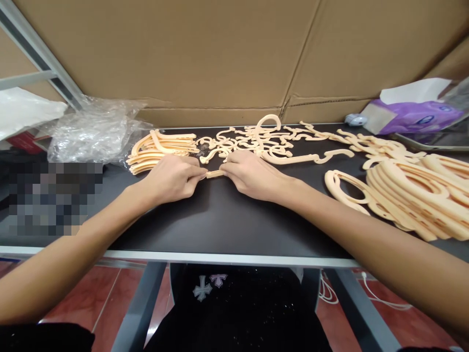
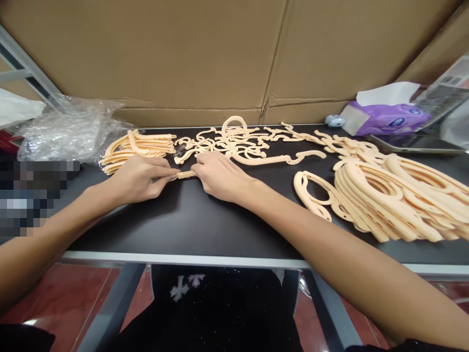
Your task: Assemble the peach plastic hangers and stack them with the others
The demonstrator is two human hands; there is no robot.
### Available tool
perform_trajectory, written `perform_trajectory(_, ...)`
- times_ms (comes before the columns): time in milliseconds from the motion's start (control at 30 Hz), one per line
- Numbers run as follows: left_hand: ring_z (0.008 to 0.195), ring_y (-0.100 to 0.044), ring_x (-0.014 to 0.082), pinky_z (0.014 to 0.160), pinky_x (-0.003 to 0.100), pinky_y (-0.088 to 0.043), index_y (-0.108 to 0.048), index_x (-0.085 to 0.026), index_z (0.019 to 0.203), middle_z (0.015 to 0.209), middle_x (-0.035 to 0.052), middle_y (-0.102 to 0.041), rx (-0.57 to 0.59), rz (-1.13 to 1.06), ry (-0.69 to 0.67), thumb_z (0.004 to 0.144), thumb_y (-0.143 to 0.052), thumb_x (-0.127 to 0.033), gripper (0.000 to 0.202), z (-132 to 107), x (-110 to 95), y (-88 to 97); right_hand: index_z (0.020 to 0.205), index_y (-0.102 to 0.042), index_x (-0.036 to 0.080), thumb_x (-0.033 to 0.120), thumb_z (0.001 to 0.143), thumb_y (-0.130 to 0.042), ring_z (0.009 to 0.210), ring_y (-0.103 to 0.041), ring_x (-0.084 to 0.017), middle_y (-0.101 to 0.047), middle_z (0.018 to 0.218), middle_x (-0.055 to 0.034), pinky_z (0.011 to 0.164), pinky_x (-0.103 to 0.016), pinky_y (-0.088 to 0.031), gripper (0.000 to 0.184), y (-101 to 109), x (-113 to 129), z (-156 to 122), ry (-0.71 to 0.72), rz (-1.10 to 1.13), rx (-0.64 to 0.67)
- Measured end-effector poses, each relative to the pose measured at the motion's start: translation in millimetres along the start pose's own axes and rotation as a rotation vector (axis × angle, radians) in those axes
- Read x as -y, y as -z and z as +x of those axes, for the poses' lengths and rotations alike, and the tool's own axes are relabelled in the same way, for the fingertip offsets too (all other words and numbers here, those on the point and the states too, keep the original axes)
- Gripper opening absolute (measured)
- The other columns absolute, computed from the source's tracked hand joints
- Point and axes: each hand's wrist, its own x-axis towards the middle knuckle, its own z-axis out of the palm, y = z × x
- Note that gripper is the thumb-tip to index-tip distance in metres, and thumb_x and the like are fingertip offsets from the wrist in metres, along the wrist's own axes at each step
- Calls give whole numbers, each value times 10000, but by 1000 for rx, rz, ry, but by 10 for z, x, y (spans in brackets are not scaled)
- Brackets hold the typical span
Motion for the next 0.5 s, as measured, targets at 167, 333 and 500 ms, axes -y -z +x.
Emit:
perform_trajectory(167,678,-629,175,664,290,-454,-777,-159,900,787,72,-725,-42,-70,-13,952,-468,-245,325,10,31,-60,904,-715,99,105,982,-375,771,-443,-198,-622,873,-123,730,-334,-310,349,-27,-36,-19,3,6,-67)
perform_trajectory(333,695,-617,186,664,297,-445,-734,-141,965,802,75,-712,-55,-27,69,984,-445,-326,344,19,5,-108,907,-714,101,84,976,-370,770,-430,-196,-622,869,-114,725,-329,-293,351,-20,-48,-19,-21,-67,-102)
perform_trajectory(500,776,-660,196,705,295,-462,-702,-184,1056,914,57,-747,-53,-26,145,984,-468,-412,335,32,-27,-124,921,-711,114,82,978,-387,784,-456,-204,-633,877,-113,763,-344,-316,330,-7,-24,-8,-29,-74,-118)
